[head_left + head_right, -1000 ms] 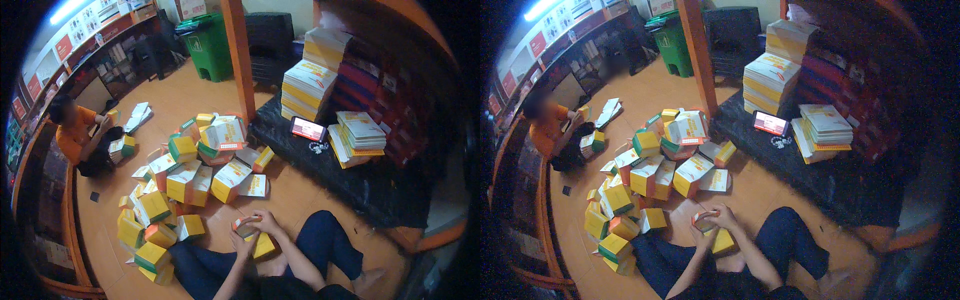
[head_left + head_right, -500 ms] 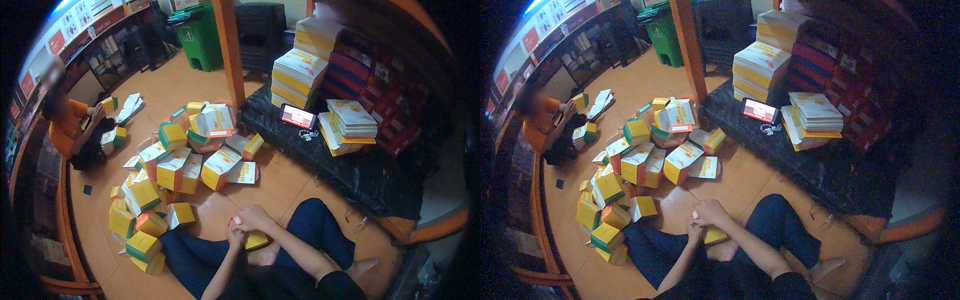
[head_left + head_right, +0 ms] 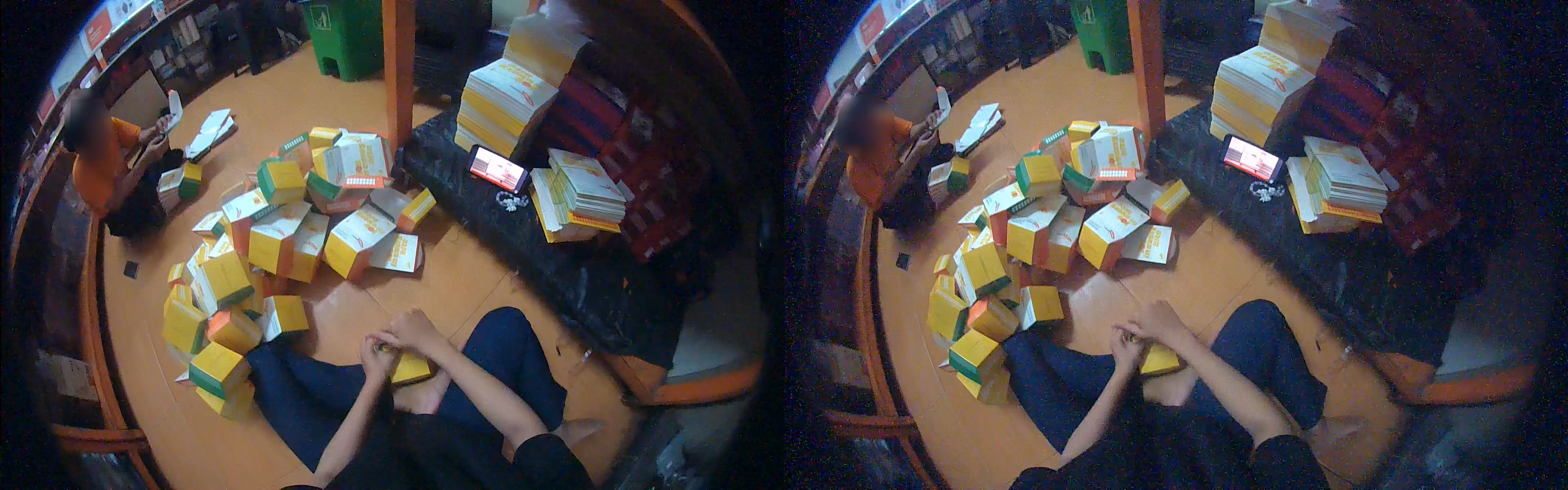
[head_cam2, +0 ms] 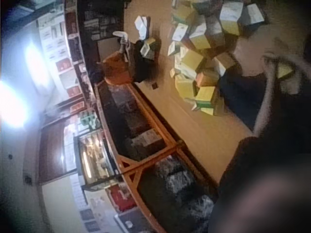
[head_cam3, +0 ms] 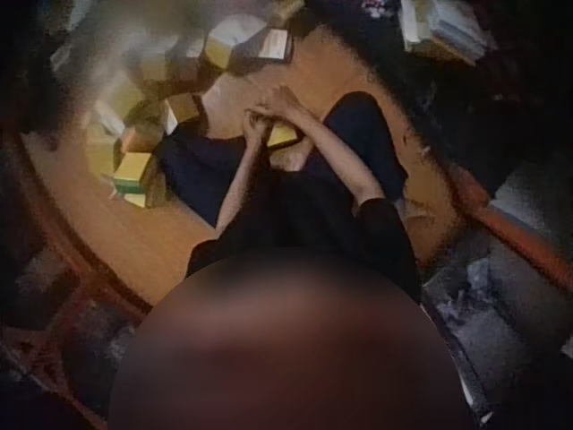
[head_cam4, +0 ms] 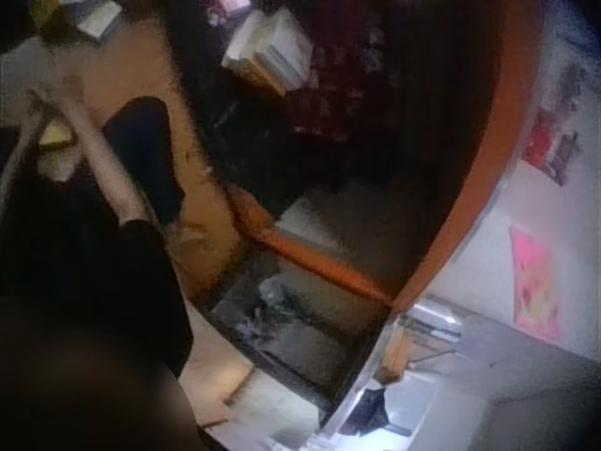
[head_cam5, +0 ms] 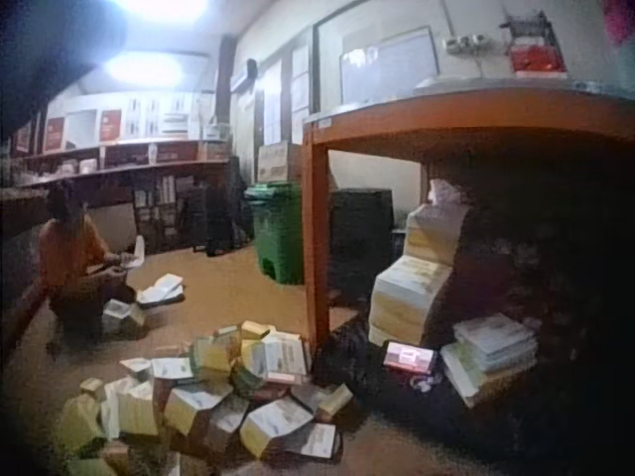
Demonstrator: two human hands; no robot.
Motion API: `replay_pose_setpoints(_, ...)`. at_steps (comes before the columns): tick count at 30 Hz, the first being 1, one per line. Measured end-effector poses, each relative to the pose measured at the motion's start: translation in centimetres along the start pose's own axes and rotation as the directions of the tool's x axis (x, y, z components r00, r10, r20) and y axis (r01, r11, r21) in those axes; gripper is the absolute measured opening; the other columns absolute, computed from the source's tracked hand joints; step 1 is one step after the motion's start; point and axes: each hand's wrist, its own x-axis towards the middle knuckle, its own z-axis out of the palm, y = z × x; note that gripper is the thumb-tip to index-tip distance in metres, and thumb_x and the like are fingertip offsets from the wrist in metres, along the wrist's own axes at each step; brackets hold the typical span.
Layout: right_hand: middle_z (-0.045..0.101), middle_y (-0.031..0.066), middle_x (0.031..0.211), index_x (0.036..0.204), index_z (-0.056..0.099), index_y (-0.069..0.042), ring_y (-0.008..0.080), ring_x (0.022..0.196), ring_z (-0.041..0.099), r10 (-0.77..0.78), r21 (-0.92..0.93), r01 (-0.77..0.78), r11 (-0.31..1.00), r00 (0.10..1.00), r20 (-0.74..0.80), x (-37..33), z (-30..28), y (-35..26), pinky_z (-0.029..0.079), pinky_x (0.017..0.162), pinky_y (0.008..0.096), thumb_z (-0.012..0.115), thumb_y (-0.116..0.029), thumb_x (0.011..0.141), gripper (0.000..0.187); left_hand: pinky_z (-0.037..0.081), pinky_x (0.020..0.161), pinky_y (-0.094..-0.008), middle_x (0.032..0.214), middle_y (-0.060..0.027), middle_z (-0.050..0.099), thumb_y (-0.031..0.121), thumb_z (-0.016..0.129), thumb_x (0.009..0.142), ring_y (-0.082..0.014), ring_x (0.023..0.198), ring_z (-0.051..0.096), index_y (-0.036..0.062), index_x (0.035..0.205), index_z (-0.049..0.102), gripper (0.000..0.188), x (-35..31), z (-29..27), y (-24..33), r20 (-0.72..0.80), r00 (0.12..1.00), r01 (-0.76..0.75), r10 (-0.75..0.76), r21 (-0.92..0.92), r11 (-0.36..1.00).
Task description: The person sits on the floor and folds flat paperboard pieces into small rectangular boxes. They fold the flaps and tuck them to form the box shape, then place the finished boxes into a growing pile. Another person in an orange shirt performs the same task nearby.
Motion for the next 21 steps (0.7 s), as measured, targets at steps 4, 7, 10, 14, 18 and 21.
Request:
replay_pose_setpoints(4, 0.068, 0.0192, 0.067, 0.070, 0.077, -0.012, 0.0390, 0.064, 0.067, 0.076, 0.122, -0.086, 0.989, 0.994, 0.083, 1.4, -0.1, 0.4, 0.055, 0.063, 0.0488, 0.051, -0.066, 0.091, 0.064, 0.051, 0.074, -0.0431, 0.089, -0.0130, 0.065, 0.032, 0.089, 0.064, -0.0331, 0.085, 0.065, 0.0058, 0.091, 0.068, 0.043, 0.0, -0.4, 1.0, 0.061, 0.990, 0.128, -0.126, -0.019, 0.992)
replay_pose_setpoints(7, 0.066, 0.0176, 0.062, 0.067, 0.076, -0.009, 0.0351, 0.057, 0.065, 0.110, 0.237, -0.150, 0.960, 0.979, 0.174, 2.5, -0.2, 1.3, 0.054, 0.060, 0.0464, 0.054, -0.067, 0.090, 0.065, 0.050, 0.073, -0.0434, 0.085, -0.0125, 0.065, 0.034, 0.090, 0.064, -0.0325, 0.084, 0.064, 0.0063, 0.092, 0.070, 0.044, 0.1, -0.5, 0.9, 0.101, 0.990, 0.105, -0.094, -0.112, 0.988)
replay_pose_setpoints(10, 0.062, 0.0129, 0.054, 0.062, 0.072, -0.006, 0.0276, 0.052, 0.061, 0.124, 0.366, -0.267, 0.891, 0.921, 0.370, 4.2, -0.4, 2.5, 0.050, 0.056, 0.0423, 0.057, -0.067, 0.089, 0.068, 0.050, 0.073, -0.0423, 0.084, -0.0118, 0.065, 0.036, 0.090, 0.064, -0.0315, 0.082, 0.064, 0.0069, 0.093, 0.072, 0.044, 0.0, -0.8, 1.3, 0.004, 0.999, -0.041, 0.041, 0.047, 0.998)
replay_pose_setpoints(14, 0.054, 0.0051, 0.049, 0.052, 0.062, -0.004, 0.0186, 0.048, 0.052, 0.072, 0.475, -0.320, 0.820, 0.880, 0.470, 5.5, -0.9, 3.2, 0.043, 0.049, 0.0400, 0.061, -0.068, 0.086, 0.073, 0.052, 0.076, -0.0386, 0.090, -0.0117, 0.070, 0.035, 0.090, 0.067, -0.0271, 0.085, 0.067, 0.0059, 0.095, 0.074, 0.044, 0.3, -1.2, 3.0, 0.066, 0.996, 0.067, -0.062, -0.063, 0.996)
replay_pose_setpoints(18, 0.052, 0.0060, 0.047, 0.049, 0.058, -0.005, 0.0224, 0.046, 0.052, 0.145, 0.406, -0.368, 0.837, 0.864, 0.482, 5.2, -1.0, 2.5, 0.042, 0.049, 0.0404, 0.065, -0.068, 0.083, 0.072, 0.054, 0.079, -0.0338, 0.096, -0.0115, 0.074, 0.028, 0.088, 0.072, -0.0212, 0.088, 0.071, 0.0031, 0.095, 0.074, 0.037, 0.6, -1.6, 4.3, 0.101, 0.987, 0.132, -0.126, -0.045, 0.990)
replay_pose_setpoints(21, 0.056, 0.0076, 0.057, 0.058, 0.061, -0.007, 0.0275, 0.056, 0.058, 0.124, 0.206, -0.151, 0.967, 0.983, 0.138, 2.7, -0.8, 0.9, 0.047, 0.055, 0.0422, 0.068, -0.062, 0.084, 0.061, 0.053, 0.076, -0.0419, 0.082, -0.0131, 0.071, 0.033, 0.085, 0.070, -0.0326, 0.079, 0.069, 0.0065, 0.089, 0.074, 0.034, 0.5, -1.9, 4.8, 0.010, 0.993, 0.115, -0.115, -0.015, 0.993)
